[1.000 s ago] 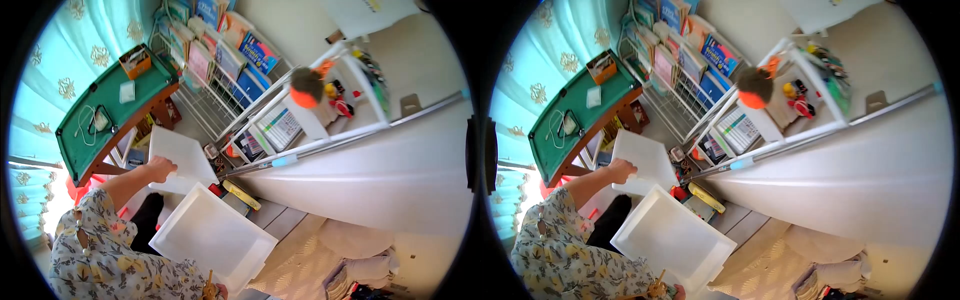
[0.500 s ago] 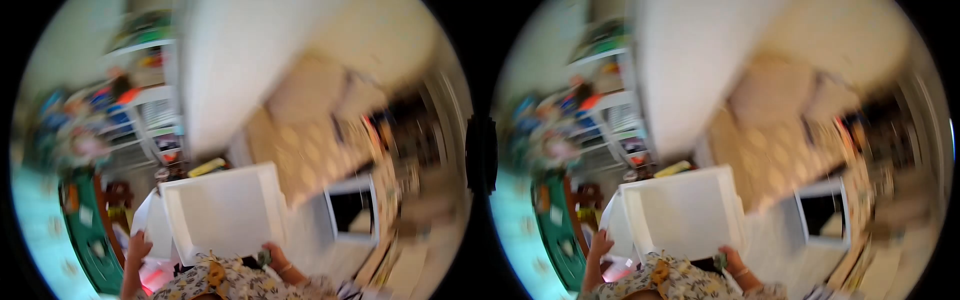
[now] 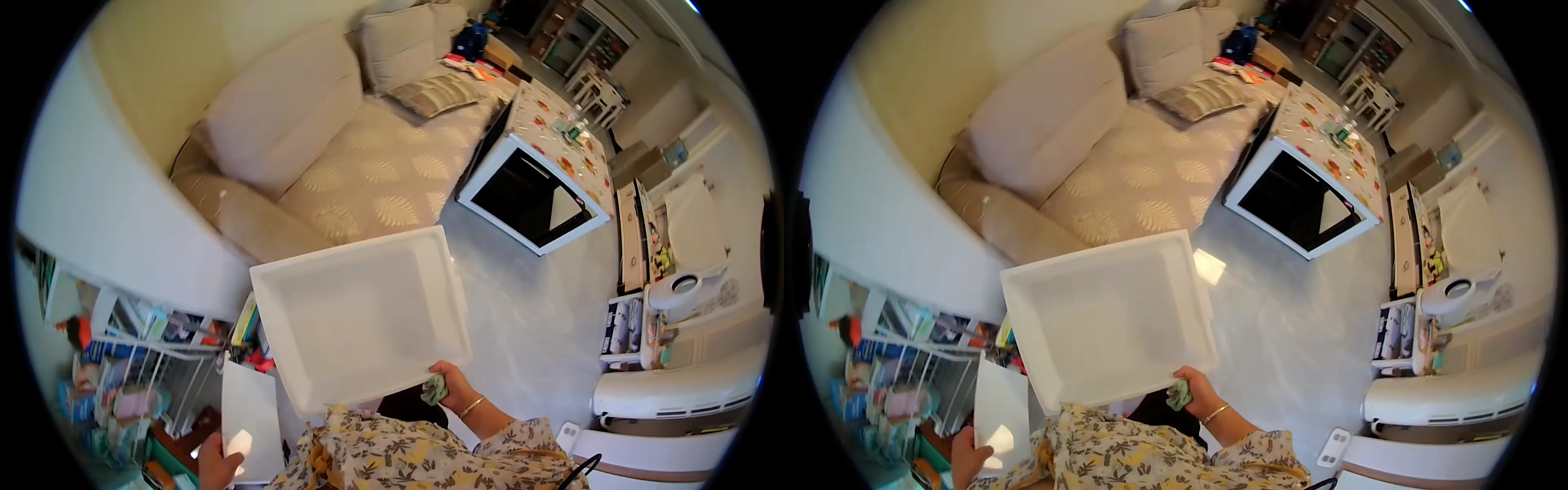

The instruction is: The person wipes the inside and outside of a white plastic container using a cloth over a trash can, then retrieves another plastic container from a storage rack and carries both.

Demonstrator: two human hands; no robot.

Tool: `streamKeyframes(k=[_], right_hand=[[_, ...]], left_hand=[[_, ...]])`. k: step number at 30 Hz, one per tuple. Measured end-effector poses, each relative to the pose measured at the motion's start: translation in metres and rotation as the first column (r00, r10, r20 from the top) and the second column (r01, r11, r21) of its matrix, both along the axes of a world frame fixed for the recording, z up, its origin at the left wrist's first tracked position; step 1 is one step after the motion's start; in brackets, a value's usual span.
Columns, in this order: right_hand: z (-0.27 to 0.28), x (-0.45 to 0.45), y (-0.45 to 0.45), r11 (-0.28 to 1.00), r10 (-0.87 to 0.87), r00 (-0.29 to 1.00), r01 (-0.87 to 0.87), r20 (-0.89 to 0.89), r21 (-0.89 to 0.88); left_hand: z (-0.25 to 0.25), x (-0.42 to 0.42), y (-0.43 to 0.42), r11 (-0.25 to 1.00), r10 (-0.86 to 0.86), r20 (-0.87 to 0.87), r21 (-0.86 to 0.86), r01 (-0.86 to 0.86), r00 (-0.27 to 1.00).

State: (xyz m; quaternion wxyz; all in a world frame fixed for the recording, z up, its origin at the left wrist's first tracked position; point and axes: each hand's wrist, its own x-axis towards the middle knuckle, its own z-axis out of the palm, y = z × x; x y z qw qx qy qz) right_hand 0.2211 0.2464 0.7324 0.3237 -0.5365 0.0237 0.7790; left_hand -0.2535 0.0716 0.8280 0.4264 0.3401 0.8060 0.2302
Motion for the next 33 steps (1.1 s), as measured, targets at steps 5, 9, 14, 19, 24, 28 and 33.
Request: streamKeyframes(k=[5,9,14,19,24,28,33], right_hand=[[-0.045,0.153,0.042,0.98,-0.18,0.98,0.186,-0.08,0.074],[-0.019,0.255,0.057,0.926,-0.372,0.927,0.374,-0.045,0.053],[-0.036,0.359,0.061,0.788,-0.615,0.788,0.615,-0.012,0.034],[-0.041,0.424,0.069,0.593,-0.805,0.592,0.804,0.021,0.056],[-0.057,0.482,0.062,0.273,-0.962,0.273,0.962,-0.001,0.027],[-0.03,0.514,0.084,0.038,-0.995,0.037,0.999,0.097,0.002],[-0.014,0.543,0.077,-0.157,-0.988,-0.157,0.987,-0.006,0.019]], left_hand=[[0.148,0.166,0.141,0.925,-0.381,-0.266,-0.103,0.367,0.885],[0.212,0.298,0.236,0.907,-0.419,-0.367,-0.119,0.405,0.831],[0.216,0.416,0.361,0.783,-0.611,-0.22,-0.307,0.541,0.76],[0.163,0.523,0.472,0.444,-0.715,-0.416,0.352,0.824,0.563],[0.108,0.637,0.578,0.265,-0.872,-0.258,0.466,0.844,0.417],[0.088,0.747,0.662,0.074,-0.972,-0.166,0.454,0.888,0.166],[0.079,0.911,0.708,-0.173,-0.984,-0.124,0.565,0.807,-0.124]])
